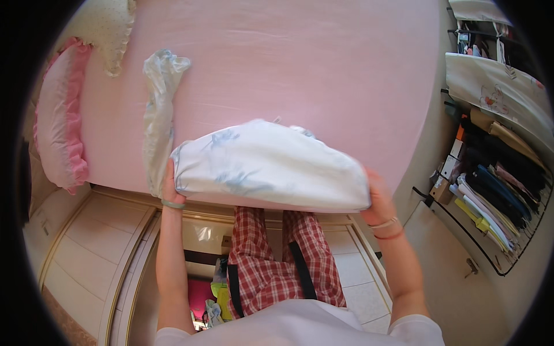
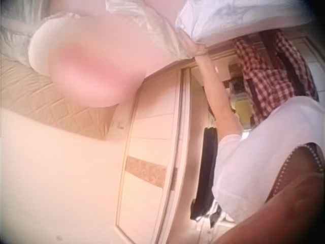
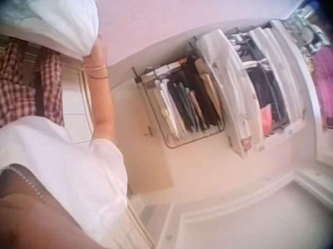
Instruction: The person folds a floral patterned sheet and a pink ruffled pillowcase on a bed. They smooth the fabric, fold the items into neat rectangles, and place them on the bed. The person also handles a small white cloth, folding it and placing it aside.
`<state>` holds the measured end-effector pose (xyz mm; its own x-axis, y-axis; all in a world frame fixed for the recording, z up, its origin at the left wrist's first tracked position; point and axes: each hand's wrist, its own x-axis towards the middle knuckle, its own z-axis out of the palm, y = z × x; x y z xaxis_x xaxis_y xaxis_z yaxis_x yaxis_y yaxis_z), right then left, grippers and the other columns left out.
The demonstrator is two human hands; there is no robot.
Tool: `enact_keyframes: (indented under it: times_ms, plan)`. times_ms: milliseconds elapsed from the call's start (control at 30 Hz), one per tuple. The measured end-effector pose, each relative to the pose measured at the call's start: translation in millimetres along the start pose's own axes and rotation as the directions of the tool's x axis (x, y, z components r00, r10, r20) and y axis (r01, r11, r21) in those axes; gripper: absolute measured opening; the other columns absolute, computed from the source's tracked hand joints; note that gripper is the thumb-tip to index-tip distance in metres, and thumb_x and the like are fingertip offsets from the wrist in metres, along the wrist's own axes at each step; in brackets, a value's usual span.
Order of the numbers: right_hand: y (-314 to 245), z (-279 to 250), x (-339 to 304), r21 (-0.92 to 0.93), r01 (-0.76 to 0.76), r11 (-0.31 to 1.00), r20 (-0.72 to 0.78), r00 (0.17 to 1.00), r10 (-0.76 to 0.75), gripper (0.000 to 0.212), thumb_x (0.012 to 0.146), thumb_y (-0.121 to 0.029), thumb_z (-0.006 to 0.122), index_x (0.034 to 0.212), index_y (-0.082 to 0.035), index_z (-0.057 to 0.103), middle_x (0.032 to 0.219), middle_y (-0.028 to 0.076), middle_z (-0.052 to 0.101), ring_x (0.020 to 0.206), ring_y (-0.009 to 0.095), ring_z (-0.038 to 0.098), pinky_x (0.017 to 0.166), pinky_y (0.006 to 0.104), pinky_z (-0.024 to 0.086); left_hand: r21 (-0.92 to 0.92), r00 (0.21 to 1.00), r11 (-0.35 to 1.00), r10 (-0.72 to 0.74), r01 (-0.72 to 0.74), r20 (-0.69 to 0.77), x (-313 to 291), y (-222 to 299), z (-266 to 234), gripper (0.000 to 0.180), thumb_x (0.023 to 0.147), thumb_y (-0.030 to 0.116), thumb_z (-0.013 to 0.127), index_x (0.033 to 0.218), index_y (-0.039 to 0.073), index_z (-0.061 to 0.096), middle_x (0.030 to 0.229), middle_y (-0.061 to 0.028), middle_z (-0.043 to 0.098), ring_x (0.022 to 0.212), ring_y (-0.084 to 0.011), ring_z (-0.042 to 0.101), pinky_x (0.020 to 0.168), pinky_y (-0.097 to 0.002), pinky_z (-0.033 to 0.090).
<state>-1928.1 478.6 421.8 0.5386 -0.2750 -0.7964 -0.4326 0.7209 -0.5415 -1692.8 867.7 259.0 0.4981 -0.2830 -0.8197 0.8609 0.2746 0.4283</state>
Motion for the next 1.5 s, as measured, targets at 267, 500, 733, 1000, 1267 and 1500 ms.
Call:
enact_keyframes:
  times_ms: [267,500,733,1000,1267,1500]
  plan:
    - [-5.2,63.1,-45.7,-0.65,0.677,0.345,0.577,0.735,-0.355,0.038,0.086,-0.011,0.06,0.123,-0.008,0.056,0.089,0.006,0.067,0.071,0.017,0.065,0.062,0.0302,0.053,0.576,0.787,0.627,0.616,-0.525,0.047,-43.2,-25.7,85.7,0.034,0.098,0.02,0.048,0.129,0.006,0.049,0.123,-0.0077,0.056,0.114,-0.0164,0.052,0.097,-0.036,0.041]
    - [36.0,96.9,-66.8,-0.561,0.802,0.205,0.824,0.566,0.043,0.043,0.078,-0.009,0.059,0.119,-0.02,0.057,0.062,0.0,0.055,0.049,0.021,0.055,0.039,0.0334,0.04,0.54,0.316,0.357,-0.524,-0.762,0.791,-127.5,-1.7,203.5,0.038,0.097,0.035,0.046,0.084,0.007,0.068,0.092,-0.0108,0.067,0.099,-0.0245,0.061,0.095,-0.0383,0.042]
    - [23.2,40.9,-74.0,-0.821,0.56,-0.11,0.547,0.828,0.125,0.026,0.088,-0.032,0.06,0.077,-0.009,0.056,0.062,0.004,0.056,0.05,0.025,0.057,0.044,0.0361,0.044,0.41,0.736,-0.612,-0.54,-0.676,0.409,-99.1,-20.7,125.2,0.032,0.091,0.036,0.054,0.083,0.009,0.07,0.08,-0.0077,0.067,0.089,-0.0236,0.061,0.081,-0.0371,0.042]
    - [-39.6,26.8,-56.9,-0.912,0.266,-0.311,0.397,0.757,-0.518,0.019,0.071,-0.016,0.073,0.08,-0.005,0.06,0.075,0.01,0.061,0.078,0.029,0.058,0.064,0.0386,0.046,0.229,0.305,-0.578,-0.035,-0.783,0.952,-189.5,33.3,200.3,0.023,0.072,0.025,0.076,0.081,0.011,0.06,0.073,0.0019,0.056,0.076,-0.0176,0.055,0.08,-0.0389,0.041]
    - [-14.6,26.3,-50.0,-0.805,0.431,0.408,0.319,0.894,-0.316,0.025,0.073,-0.003,0.071,0.096,-0.001,0.062,0.078,0.008,0.06,0.068,0.019,0.057,0.06,0.0286,0.044,0.292,0.321,-0.284,-0.063,-0.913,0.945,-165.2,-35.8,190.1,0.021,0.073,0.017,0.076,0.081,0.009,0.058,0.07,-0.0008,0.049,0.069,-0.0189,0.051,0.065,-0.0327,0.044]
    - [32.4,40.0,-48.5,-0.449,0.354,0.82,0.147,0.935,-0.323,0.023,0.086,-0.006,0.062,0.109,-0.002,0.063,0.09,0.002,0.063,0.08,0.01,0.059,0.07,0.0256,0.047,0.243,0.256,0.08,0.333,-0.967,0.908,-170.7,-82.4,258.3,0.017,0.077,0.012,0.072,0.089,0.006,0.062,0.095,-0.0096,0.06,0.089,-0.0249,0.059,0.079,-0.0373,0.049]
